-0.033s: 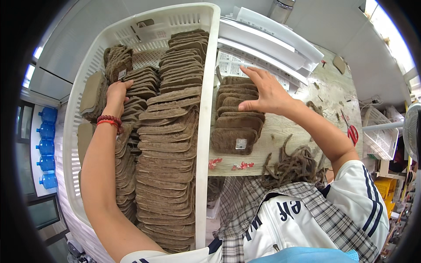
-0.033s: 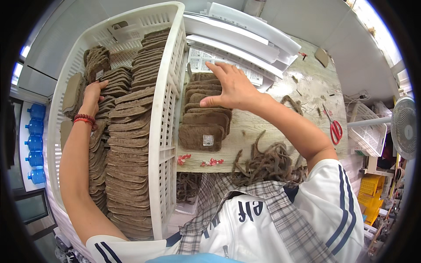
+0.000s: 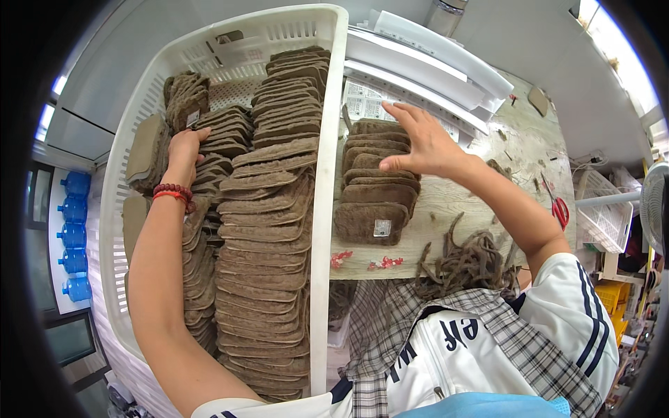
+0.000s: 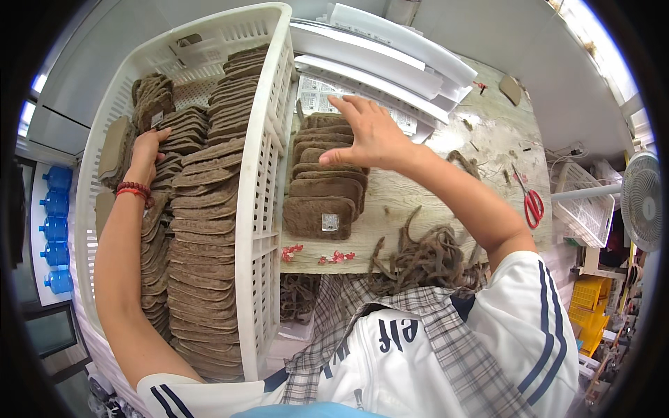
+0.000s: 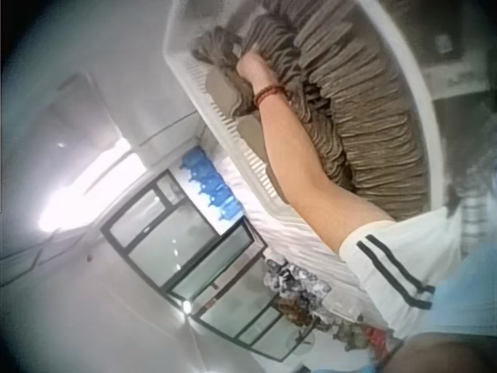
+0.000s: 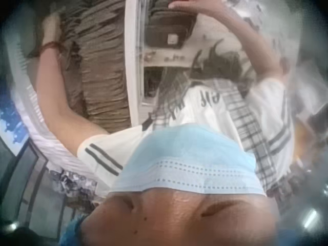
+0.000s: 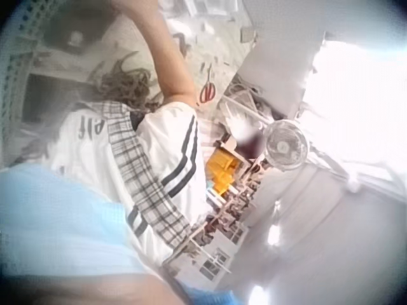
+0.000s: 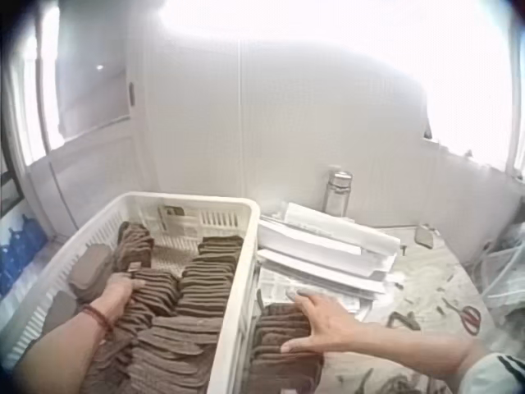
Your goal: The person uses a green rotary tool to trim excess fabric from the edges of small brown corduroy pieces. They handle the pieces one at a time, rotating them to trim all sides, and place the finished pieces into a white plastic basket.
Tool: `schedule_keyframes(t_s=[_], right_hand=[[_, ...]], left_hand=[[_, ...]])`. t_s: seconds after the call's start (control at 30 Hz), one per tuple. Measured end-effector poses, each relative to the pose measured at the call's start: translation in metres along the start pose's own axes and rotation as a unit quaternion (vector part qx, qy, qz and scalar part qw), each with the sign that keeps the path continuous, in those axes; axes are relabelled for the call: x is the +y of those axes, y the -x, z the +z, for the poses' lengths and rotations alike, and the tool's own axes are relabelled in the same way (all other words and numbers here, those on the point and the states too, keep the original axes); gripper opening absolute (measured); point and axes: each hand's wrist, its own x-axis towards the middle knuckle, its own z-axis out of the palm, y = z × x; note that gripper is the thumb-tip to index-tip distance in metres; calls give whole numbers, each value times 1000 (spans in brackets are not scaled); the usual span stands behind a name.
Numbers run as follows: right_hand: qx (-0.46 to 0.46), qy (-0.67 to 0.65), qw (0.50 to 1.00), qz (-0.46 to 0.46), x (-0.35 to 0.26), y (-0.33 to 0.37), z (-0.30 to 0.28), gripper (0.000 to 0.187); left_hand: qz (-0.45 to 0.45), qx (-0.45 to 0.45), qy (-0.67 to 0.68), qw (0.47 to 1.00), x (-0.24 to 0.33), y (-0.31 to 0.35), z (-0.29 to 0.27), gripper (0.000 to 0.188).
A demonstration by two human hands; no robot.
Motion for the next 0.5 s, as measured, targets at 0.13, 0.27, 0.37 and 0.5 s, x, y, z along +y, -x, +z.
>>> schedule_keyframes(t_s=[0.13,0.27,0.37,0.5], right_hand=[[-52,8,998,-32,1,-5,-13,121],[-144,68,986,-55,-56,17,-14,128],[-132,102,985,-38,-63,24,1,124],[-85,123,988,-37,-63,23,13,117]], left_hand=[[25,27,17,999,-4,-5,0,54],[27,25,11,999,-7,-8,0,50],[22,24,16,999,-5,-6,1,49],[23,32,20,999,-9,-10,-1,49]])
